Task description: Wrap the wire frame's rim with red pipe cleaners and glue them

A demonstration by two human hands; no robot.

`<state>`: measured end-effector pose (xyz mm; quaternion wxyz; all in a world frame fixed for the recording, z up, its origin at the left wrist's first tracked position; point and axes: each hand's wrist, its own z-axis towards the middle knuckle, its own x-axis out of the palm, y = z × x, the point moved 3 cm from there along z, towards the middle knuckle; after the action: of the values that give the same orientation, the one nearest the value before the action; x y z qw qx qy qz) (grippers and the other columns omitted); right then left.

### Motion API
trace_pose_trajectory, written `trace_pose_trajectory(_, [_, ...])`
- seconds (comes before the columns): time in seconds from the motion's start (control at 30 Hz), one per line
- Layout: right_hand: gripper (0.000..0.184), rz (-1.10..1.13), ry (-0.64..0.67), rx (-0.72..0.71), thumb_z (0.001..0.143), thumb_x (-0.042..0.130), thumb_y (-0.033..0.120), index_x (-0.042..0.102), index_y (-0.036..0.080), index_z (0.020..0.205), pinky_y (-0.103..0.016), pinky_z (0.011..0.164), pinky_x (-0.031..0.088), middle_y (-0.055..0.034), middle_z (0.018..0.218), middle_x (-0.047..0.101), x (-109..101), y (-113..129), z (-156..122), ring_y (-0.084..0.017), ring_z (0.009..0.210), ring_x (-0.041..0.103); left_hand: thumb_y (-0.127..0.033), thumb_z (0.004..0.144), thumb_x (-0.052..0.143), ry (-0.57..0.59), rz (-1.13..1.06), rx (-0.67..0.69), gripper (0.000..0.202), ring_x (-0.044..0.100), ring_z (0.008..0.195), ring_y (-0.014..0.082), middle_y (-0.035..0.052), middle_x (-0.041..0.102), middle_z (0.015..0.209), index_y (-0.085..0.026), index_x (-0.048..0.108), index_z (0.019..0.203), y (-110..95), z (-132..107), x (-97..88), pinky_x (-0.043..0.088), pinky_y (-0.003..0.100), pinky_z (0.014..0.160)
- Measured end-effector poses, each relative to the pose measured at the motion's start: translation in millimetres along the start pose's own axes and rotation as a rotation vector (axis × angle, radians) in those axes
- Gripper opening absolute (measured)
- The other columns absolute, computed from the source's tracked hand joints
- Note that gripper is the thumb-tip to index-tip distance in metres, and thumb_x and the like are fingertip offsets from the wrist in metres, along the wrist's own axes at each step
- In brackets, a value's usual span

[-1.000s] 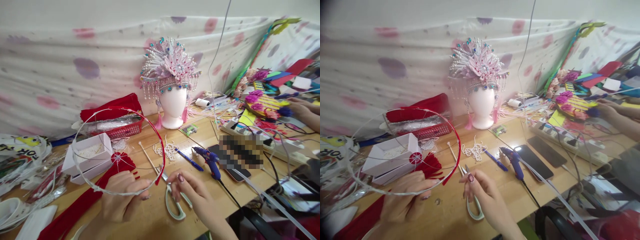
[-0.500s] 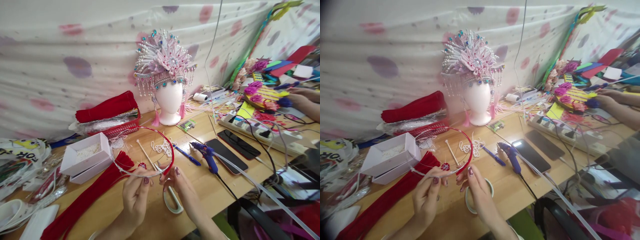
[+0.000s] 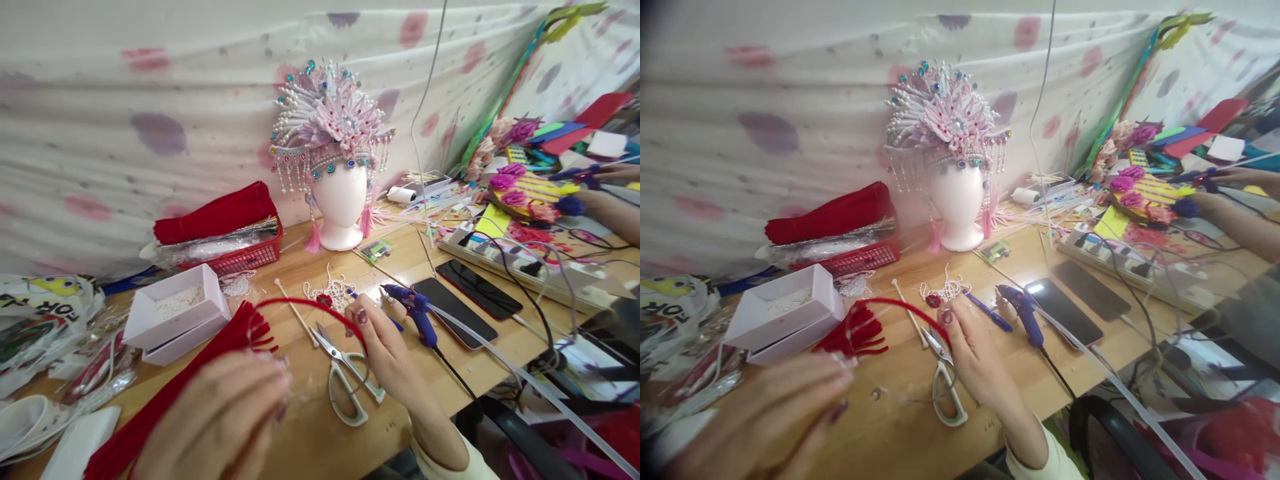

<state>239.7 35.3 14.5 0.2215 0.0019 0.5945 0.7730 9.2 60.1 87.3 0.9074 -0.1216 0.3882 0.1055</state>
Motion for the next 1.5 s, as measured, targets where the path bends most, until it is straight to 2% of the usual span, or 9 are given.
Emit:
trace_pose_trajectory(0.1, [0.047,-0.083,0.22,-0.103,0.107,0.027,0.055,0.051,0.023,0.082,-0.033,0.078,0.04,-0.0021,0.085,0.055,4,16,17,-0.019,0.083,0.052,-0.012,0.088,0.07,-0.128,0.103,-0.035,0.046,0.062,0.123,0.0254,0.0093,0.068,0.13,-0.022,0.062,0.132,27,24,-5.3,0.05,0.043,0.11])
trace_pose_trajectory(0.27, [0.05,-0.122,0.336,-0.149,0.108,0.026,0.054,0.055,0.022,0.082,-0.032,0.077,0.04,-0.0009,0.082,0.055,15,22,37,-0.018,0.079,0.053,-0.026,0.094,0.066,0.138,-0.223,-0.129,0.042,0.062,0.128,0.0261,0.0087,0.068,0.136,-0.026,0.06,0.135,63,31,34.6,0.047,0.047,0.113])
trace_pose_trajectory(0.43, [0.056,0.065,0.312,-0.056,0.108,0.025,0.054,0.069,0.022,0.095,-0.033,0.083,0.046,-0.0031,0.088,0.066,22,10,39,-0.019,0.087,0.061,-0.031,0.094,0.065,0.209,-0.471,-0.362,0.036,0.07,0.116,0.026,0.0099,0.075,0.126,-0.024,0.067,0.129,75,19,55.0,0.055,0.042,0.102])
trace_pose_trajectory(0.7, [0.038,0.058,-0.018,-0.03,0.106,0.042,0.047,0.071,0.024,0.115,-0.038,0.097,0.048,-0.0083,0.112,0.073,15,-3,21,-0.023,0.109,0.066,-0.038,0.094,0.065,0.196,-0.683,-0.546,0.039,0.073,0.105,0.0268,0.0108,0.079,0.11,-0.022,0.067,0.129,87,4,69.3,0.056,0.039,0.095])
trace_pose_trajectory(0.93, [0.031,-0.396,-0.368,-0.051,0.092,0.067,0.044,0.065,0.024,0.069,-0.025,0.043,0.043,0.0013,0.053,0.061,-43,-20,-39,-0.016,0.048,0.057,-0.033,0.092,0.069,0.073,-0.911,-0.694,0.038,0.07,0.109,0.0221,0.0099,0.075,0.111,-0.021,0.064,0.128,95,-19,82.1,0.052,0.035,0.103])
trace_pose_trajectory(1.1, [0.052,-0.568,-0.423,-0.001,0.097,0.057,0.049,0.051,0.023,0.052,-0.026,0.04,0.038,0.0016,0.044,0.052,-67,-29,-69,-0.014,0.038,0.05,-0.034,0.09,0.072,0.09,-1.004,-0.73,0.042,0.07,0.111,0.0244,0.0119,0.075,0.113,-0.02,0.065,0.129,101,-20,86.8,0.055,0.035,0.098])
trace_pose_trajectory(1.2, [0.043,-0.527,-0.406,-0.05,0.1,0.052,0.043,0.059,0.023,0.063,-0.026,0.048,0.045,-0.0007,0.054,0.061,-59,-29,-70,-0.016,0.048,0.06,-0.04,0.083,0.079,-0.039,-0.976,-0.715,0.041,0.071,0.104,0.0251,0.0117,0.075,0.111,-0.019,0.073,0.118,112,-16,77.8,0.059,0.034,0.088])
trace_pose_trajectory(1.33, [0.026,-0.405,-0.335,-0.113,0.104,0.047,0.032,0.062,0.024,0.085,-0.027,0.065,0.053,-0.0039,0.076,0.069,-37,-27,-58,-0.019,0.071,0.069,-0.031,0.077,0.085,-0.453,-0.754,-0.637,0.01,0.066,0.092,0.0157,-0.0021,0.069,0.091,-0.027,0.076,0.074,133,-14,36.8,0.057,0.03,0.091])
trace_pose_trajectory(1.5, [0.024,-0.355,-0.126,-0.172,0.102,0.051,0.031,0.059,0.025,0.123,-0.034,0.086,0.055,-0.009,0.112,0.07,-11,-23,-50,-0.023,0.1,0.068,-0.034,0.087,0.075,-0.701,-0.621,-0.6,0.006,0.061,0.093,0.0135,-0.0067,0.064,0.094,-0.04,0.075,0.085,162,-31,-31.2,0.043,0.037,0.113])
